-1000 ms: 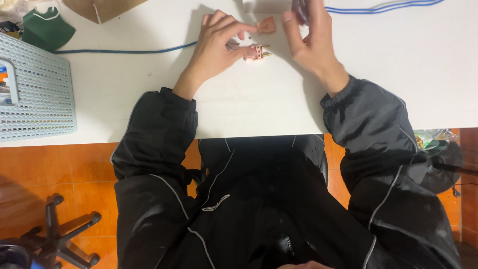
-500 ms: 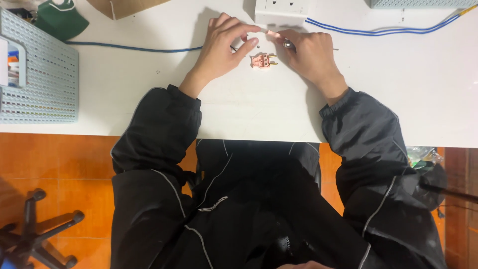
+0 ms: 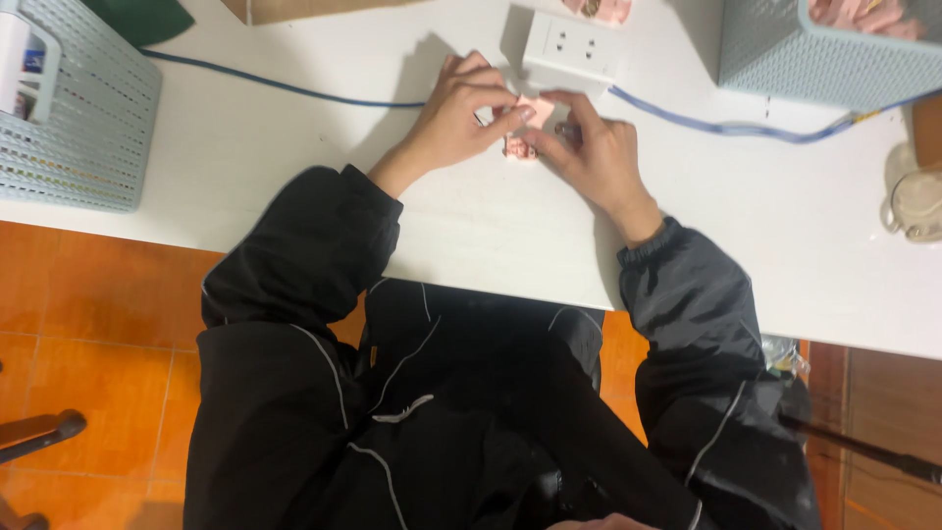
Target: Disassembling and preparing an electrical plug for wiring using a screwdriver
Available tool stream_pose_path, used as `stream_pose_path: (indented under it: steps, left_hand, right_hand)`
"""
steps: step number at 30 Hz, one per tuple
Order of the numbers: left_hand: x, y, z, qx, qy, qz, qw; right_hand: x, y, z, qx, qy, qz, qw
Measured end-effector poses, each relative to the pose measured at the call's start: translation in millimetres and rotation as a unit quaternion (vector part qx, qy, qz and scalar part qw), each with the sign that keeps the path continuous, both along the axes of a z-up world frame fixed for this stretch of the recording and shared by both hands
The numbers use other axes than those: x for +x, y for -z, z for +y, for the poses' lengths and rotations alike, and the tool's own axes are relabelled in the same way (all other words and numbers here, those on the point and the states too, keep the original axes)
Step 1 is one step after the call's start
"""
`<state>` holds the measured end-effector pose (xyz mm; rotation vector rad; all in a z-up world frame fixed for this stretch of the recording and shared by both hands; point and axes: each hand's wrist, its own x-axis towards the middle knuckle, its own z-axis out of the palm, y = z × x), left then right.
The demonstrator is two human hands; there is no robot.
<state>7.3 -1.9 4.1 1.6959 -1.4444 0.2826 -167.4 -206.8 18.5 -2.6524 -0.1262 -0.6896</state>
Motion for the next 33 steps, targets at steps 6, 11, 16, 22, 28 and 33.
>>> stream_pose_path:
  steps: [6,11,16,22,28,33]
  left_hand:
    - [5,9,-5,0.014,0.050,0.090,0.995]
    - [3,12,-7,-0.048,0.057,0.102,0.992]
    - [14,10,-2,-0.015,0.035,0.031,0.999]
    - [9,-18,17,0.056,0.025,-0.018,0.998]
    - [3,-29,22,0.122,0.095,-0.014,0.988]
    - [4,-20,21,0.173,0.123,-0.010,0.977]
  right_hand:
    - [-2,-2,1,-0.035,0.025,-0.039,0.998]
    - [0,1,-2,0.040,0.034,-0.002,0.999]
    - [-3,-16,-2,0.042,0.010,0.004,0.999]
    - [-8,-25,-2,0.045,-0.023,0.071,0.996]
    - [-9,-35,8,0.026,-0.038,0.101,0.994]
    - [-7,-25,3,0.014,-0.025,0.151,0.988]
